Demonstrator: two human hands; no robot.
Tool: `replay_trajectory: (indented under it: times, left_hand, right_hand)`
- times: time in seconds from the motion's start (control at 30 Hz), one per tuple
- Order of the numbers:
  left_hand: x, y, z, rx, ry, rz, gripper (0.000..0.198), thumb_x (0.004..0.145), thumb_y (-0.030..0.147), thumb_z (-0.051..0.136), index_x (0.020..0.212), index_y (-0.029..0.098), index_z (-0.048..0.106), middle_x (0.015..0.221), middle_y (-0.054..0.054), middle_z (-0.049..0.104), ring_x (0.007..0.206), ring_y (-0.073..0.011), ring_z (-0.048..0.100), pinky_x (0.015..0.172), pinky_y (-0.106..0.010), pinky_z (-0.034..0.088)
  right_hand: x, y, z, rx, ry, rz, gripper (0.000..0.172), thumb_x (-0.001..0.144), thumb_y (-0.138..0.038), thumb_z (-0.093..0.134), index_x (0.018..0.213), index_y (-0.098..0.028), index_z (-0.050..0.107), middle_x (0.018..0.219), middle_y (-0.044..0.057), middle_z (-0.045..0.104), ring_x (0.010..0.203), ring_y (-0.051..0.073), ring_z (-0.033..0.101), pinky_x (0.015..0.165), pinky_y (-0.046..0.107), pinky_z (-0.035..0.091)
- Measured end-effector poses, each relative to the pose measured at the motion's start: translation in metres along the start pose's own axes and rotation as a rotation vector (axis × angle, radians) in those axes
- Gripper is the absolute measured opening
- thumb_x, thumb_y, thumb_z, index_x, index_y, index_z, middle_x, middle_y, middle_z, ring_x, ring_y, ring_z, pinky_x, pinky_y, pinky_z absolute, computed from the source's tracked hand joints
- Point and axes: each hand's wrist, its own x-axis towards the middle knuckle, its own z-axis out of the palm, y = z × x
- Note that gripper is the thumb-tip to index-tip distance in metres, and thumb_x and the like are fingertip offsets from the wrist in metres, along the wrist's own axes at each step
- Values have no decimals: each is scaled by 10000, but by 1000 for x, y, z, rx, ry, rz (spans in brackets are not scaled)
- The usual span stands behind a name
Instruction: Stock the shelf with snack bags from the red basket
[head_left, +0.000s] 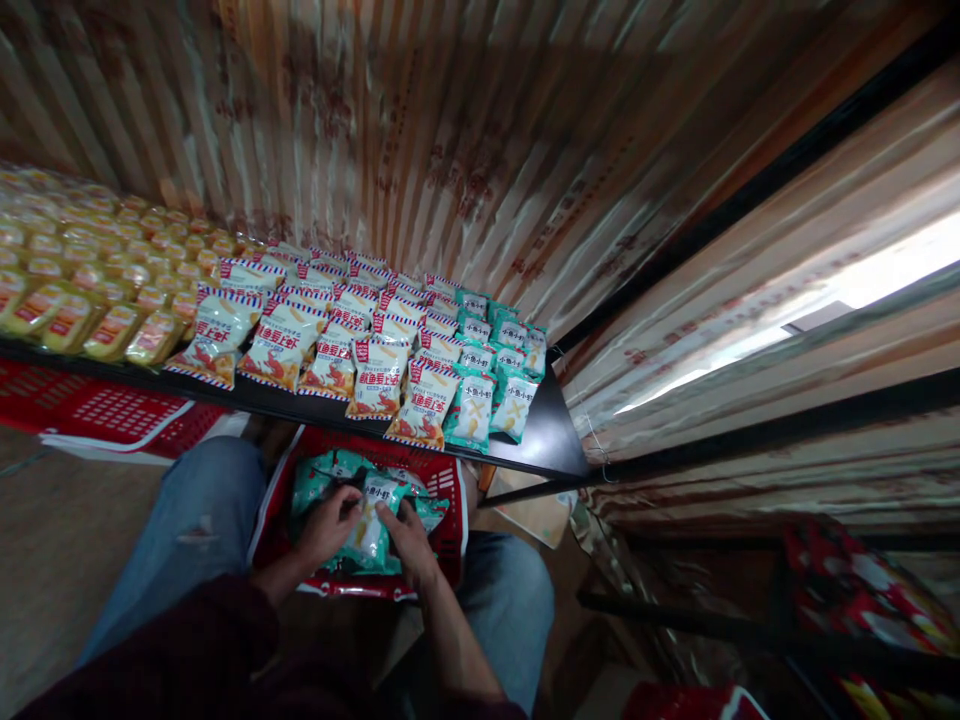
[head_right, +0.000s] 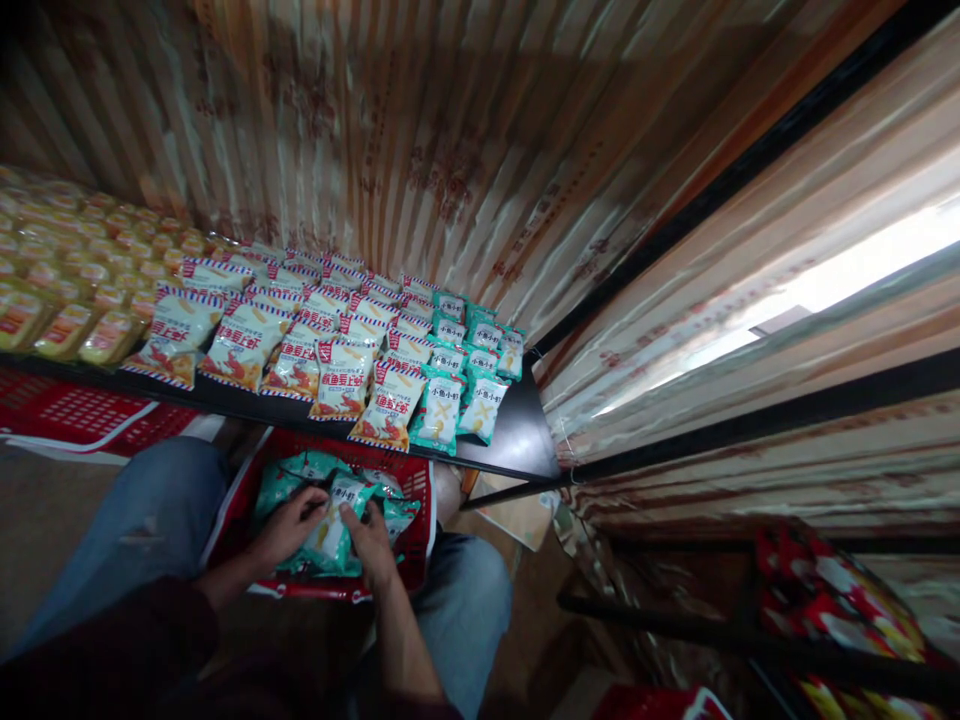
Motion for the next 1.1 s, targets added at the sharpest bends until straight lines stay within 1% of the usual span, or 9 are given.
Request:
replay_trajectory:
  times: [0.13,0.27,0.33,0.47,0.63,0.77,0.9,1.0,1.1]
  left_hand:
    - [2,2,0,-19,-16,-46,274,670,427,606,855,226,626,939,-37,702,943,-230,625,901,-334,455]
    - [2,6,0,-110,-32,-105,382,646,501,649,879,200,659,959,-63,703,972,-262,625,905,-345,451]
    - [0,9,0,-179,-53,-146,457,646,548,657,925,186,669,983,-78,704,987,-277,626,879,-352,465]
    - [-5,13,-1,-321,-120,-245,573,657,619,659,1025,180,666,1029,-97,709,1026,-297,627,837,-365,489]
    - [-11,21,-4,-448,-236,-344,679,637,665,673,1083,153,656,985,-117,727,956,-305,662,820,-396,508]
    - [-15,26,-9,-510,-299,-367,654,603,576,760,1107,175,647,992,-101,731,927,-286,677,821,-376,511]
    - [-15,19,-7,-568,-317,-364,671,548,481,828,1110,168,636,988,-92,732,909,-273,685,838,-372,511]
    - [-12,9,-3,-601,-302,-359,664,517,435,843,1079,146,639,924,-93,738,873,-273,691,819,-373,519]
    - [-8,3,1,-636,-265,-345,633,522,393,822,1078,157,631,898,-79,737,873,-264,690,799,-356,525]
  right_hand:
    - [-6,-9,1,11,-11,34,621,628,-649,683,1098,-251,598,1004,46,680,876,230,650,663,305,499]
    - [-10,-16,2,68,1,38,571,650,-662,659,1065,-273,612,1026,42,654,904,208,620,658,286,495]
    - [-10,-16,2,91,8,23,539,652,-671,651,1005,-265,635,950,36,651,858,189,609,653,278,492]
    - [-7,-14,0,126,-2,18,517,616,-672,678,878,-227,653,760,4,623,692,138,579,616,251,467]
    - [-3,-10,-2,150,7,24,560,535,-641,745,877,-204,667,795,7,654,639,112,579,597,237,444]
    - [1,-7,-2,156,3,13,596,502,-604,778,928,-200,679,784,10,673,628,116,582,602,248,447]
    - [0,-7,-3,158,9,-18,587,508,-580,781,942,-196,688,706,-12,652,612,113,570,601,244,437]
    - [-2,-9,-2,151,0,-39,564,512,-577,777,920,-194,708,656,-19,634,598,113,562,604,246,431]
    - [-4,-11,-1,140,-10,-53,544,510,-575,776,888,-187,725,640,-14,630,585,107,554,602,244,422]
